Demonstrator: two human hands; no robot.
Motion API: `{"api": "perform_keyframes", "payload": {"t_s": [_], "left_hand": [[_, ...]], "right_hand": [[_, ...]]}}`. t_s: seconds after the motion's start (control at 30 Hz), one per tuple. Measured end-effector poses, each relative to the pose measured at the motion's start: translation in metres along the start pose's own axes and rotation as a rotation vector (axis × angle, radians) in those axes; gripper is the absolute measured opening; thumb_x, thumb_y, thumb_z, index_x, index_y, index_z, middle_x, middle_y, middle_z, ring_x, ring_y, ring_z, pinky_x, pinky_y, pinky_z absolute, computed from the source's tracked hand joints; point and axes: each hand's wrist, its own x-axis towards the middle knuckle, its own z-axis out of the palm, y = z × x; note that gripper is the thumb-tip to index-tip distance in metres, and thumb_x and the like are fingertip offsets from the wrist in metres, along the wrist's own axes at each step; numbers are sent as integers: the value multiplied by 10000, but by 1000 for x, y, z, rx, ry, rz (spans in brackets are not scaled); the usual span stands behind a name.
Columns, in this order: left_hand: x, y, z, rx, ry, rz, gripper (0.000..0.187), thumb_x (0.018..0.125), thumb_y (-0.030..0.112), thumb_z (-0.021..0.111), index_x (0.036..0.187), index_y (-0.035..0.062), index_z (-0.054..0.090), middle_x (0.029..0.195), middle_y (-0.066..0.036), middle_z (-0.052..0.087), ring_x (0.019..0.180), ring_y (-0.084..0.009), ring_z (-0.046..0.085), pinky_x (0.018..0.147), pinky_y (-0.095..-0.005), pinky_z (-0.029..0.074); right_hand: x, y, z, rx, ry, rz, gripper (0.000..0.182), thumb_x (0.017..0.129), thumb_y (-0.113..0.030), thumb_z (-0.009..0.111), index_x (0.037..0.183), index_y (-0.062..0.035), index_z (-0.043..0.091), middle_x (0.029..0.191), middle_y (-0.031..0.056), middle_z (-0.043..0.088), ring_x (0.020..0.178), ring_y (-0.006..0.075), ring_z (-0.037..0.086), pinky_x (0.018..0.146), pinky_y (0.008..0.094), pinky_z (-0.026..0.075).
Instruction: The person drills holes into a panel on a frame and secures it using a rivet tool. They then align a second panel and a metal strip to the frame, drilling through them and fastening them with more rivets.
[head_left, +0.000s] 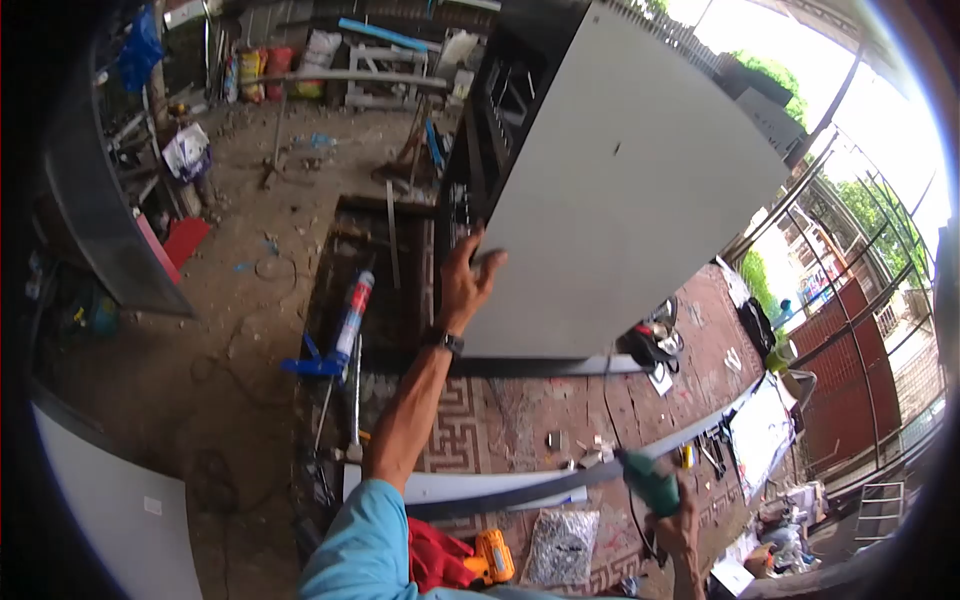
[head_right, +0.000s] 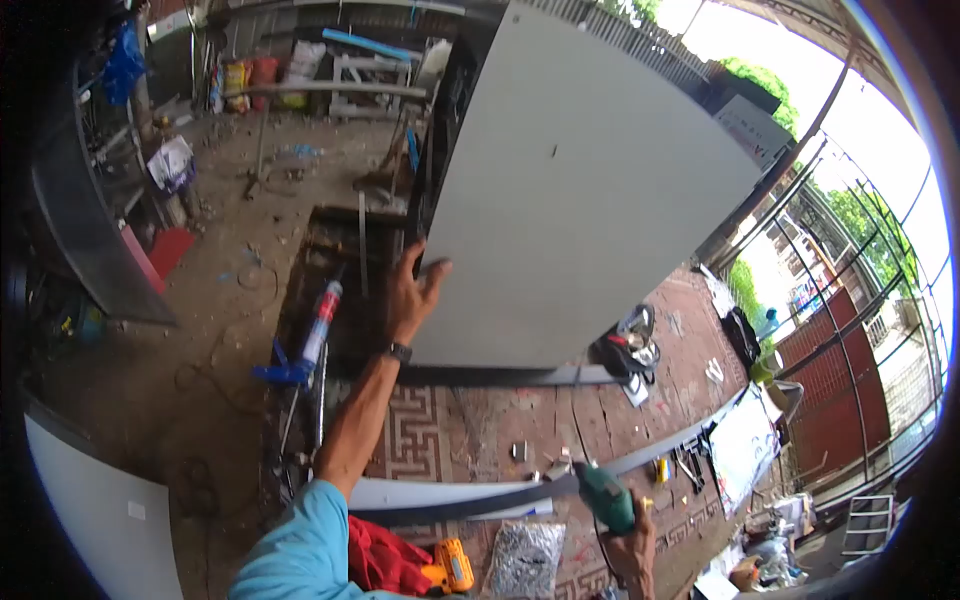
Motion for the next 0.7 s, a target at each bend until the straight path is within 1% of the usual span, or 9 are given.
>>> {"api": "perform_keyframes", "payload": {"t_s": [0.07,0.1,0.17,0.2,0.27,0.4,0.43,0.5,0.7], "left_hand": [[1,-2,0,12,8,34,480,814,313,695,1116,-29,549,1093,-200,614,1006,-301,603,857,-359,472],[1,0,1,16,-7,6,480,814,313,695,1116,-29,549,1093,-200,614,1006,-301,603,857,-359,472],[3,3,2,-72,46,37,478,812,319,695,1109,-27,552,1096,-191,615,1004,-301,604,861,-361,472],[4,2,0,-7,20,93,438,835,236,671,1179,10,520,1132,-185,597,1019,-313,598,848,-365,487],[6,1,0,-5,13,82,466,819,276,688,1162,5,525,1124,-185,604,1025,-305,598,859,-368,478],[3,-3,1,-34,20,99,506,804,309,704,1174,22,512,1147,-183,598,1046,-296,594,876,-377,468],[2,-3,1,-32,15,92,506,804,309,704,1174,22,512,1147,-183,598,1046,-296,594,876,-377,468],[5,-3,0,-34,13,170,414,828,158,668,1179,6,510,1121,-187,594,1009,-309,600,849,-368,493],[6,4,-2,-37,22,156,422,825,154,673,1179,1,503,1085,-187,604,953,-299,625,799,-361,510]], "right_hand": [[-2,-34,6,121,137,-172,718,618,-13,703,1281,-30,429,1086,137,597,989,234,581,857,335,464],[-2,-64,19,58,259,-340,720,633,-27,714,1291,-27,421,1090,140,594,989,239,579,861,336,465],[12,-91,46,97,345,-534,726,664,-46,717,1315,-31,398,1087,147,599,986,242,591,841,330,476],[13,-104,59,205,311,-521,726,672,-45,713,1320,-25,387,1084,152,602,977,238,598,832,326,480],[19,-143,73,150,300,-740,714,694,-58,708,1321,0,371,1056,172,616,938,250,628,805,330,495],[34,-167,113,188,332,-836,704,706,-125,745,1295,24,389,1007,216,627,838,280,666,698,357,525],[39,-172,118,144,385,-923,713,684,-92,733,1298,21,390,997,219,631,807,297,672,687,353,529],[44,-181,125,158,352,-942,735,648,-49,711,1304,19,387,985,226,633,792,313,675,681,352,532],[58,-188,138,197,353,-931,754,628,-36,701,1307,30,381,971,223,632,810,310,673,687,360,531]]}}
